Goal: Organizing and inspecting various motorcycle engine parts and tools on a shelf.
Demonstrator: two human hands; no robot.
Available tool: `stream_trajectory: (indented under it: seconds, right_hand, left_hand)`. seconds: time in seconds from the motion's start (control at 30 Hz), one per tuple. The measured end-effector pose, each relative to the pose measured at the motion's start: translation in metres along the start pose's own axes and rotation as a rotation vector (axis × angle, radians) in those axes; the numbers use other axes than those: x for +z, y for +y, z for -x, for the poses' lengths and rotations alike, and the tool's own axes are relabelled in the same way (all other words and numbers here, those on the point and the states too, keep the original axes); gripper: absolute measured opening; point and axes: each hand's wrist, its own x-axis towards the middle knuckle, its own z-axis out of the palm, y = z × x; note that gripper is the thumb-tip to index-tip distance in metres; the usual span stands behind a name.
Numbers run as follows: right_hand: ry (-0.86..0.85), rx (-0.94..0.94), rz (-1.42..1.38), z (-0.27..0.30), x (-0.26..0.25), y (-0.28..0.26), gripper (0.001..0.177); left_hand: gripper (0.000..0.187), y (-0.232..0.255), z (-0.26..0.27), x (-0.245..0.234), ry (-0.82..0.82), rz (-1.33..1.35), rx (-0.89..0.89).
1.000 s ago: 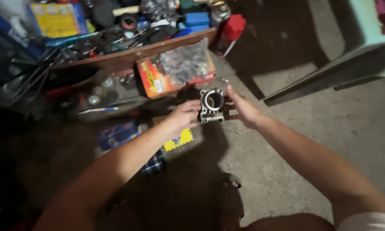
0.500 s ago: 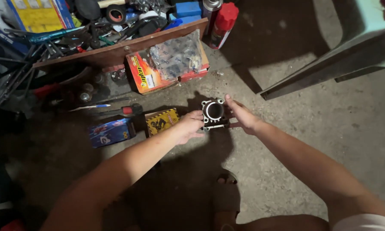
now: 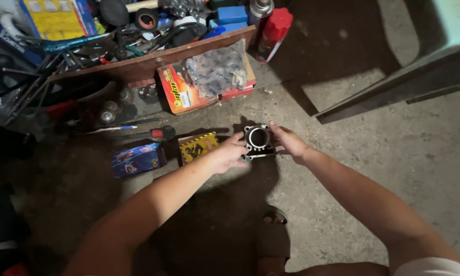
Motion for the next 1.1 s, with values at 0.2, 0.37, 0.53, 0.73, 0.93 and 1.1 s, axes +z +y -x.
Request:
stream_trajectory:
  seconds: [0.2, 0.37, 0.53, 0.73, 0.93, 1.1]
  right_hand:
    - [0.333, -0.27, 0.589, -0.036, 0.002, -0.013, 0.07]
    - [0.219, -0.463, 0.148, -0.053, 0.008, -0.066, 0.058]
    - [0.185, -0.49, 0.045, -0.05, 0.02, -0.128, 0.047]
    - [0.278, -0.54, 0.068, -0.095, 0.015, -0.144, 0.05]
    - [0.162, -0.526, -0.085, -0.11, 0.027, -0.155, 0.059]
    - [0.16, -0.532, -0.081, -0.135, 0.027, -0.153, 0.066]
  left_hand:
    - [0.055, 0.033, 0.004, -0.032, 0.109, -0.063, 0.271]
    - [0.045, 0.072, 0.011, -0.069, 0.262, -0.059, 0.503]
    - [0.046, 0.102, 0.001, -0.098, 0.399, 0.032, 0.608]
    - [0.048, 0.11, -0.038, -0.126, 0.678, -0.045, 0.81]
    - [0.056, 0.12, -0.042, -0.132, 0.568, 0.033, 0.738]
    - [0.043, 0.11, -0.07, -0.149, 0.614, -0.05, 0.78]
